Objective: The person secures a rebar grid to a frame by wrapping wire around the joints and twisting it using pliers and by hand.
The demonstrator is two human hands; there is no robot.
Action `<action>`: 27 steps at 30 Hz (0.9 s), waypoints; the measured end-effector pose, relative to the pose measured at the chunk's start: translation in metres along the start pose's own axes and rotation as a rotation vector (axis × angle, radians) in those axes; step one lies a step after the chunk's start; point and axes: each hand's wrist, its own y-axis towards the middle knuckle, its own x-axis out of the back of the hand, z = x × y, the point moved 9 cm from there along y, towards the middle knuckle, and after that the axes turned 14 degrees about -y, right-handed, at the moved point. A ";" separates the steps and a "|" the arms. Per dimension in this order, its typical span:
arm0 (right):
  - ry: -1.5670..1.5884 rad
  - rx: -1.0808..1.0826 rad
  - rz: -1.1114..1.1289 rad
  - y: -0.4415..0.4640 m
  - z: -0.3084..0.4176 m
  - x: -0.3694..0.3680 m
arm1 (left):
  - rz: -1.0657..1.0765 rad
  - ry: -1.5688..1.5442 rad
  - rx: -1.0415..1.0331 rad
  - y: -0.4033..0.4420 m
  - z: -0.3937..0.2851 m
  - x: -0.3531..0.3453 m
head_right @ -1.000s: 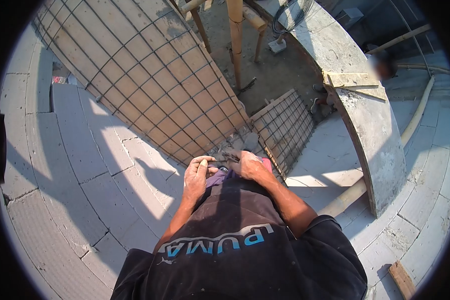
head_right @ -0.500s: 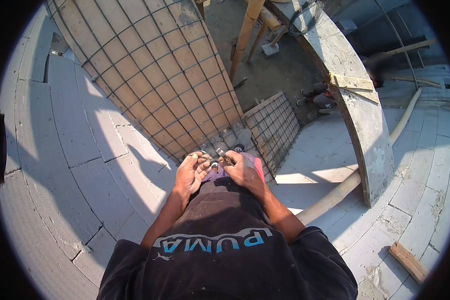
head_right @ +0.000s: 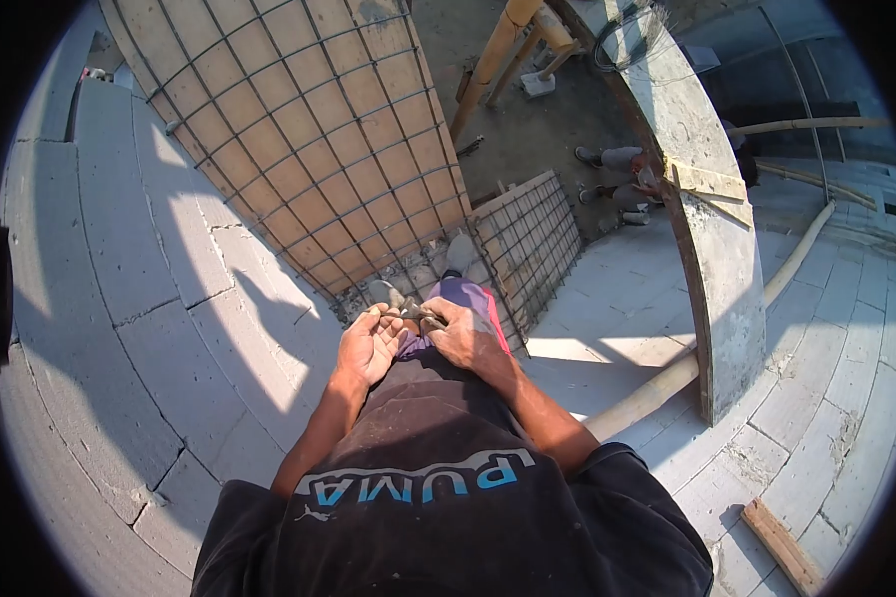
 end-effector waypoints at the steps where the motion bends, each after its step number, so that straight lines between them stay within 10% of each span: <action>1: 0.000 0.000 0.035 0.002 0.007 0.007 | -0.019 0.006 -0.025 -0.001 0.002 -0.004; 27: 0.025 -0.168 0.209 0.111 -0.185 0.014 | -0.353 0.178 -0.068 0.136 0.061 0.025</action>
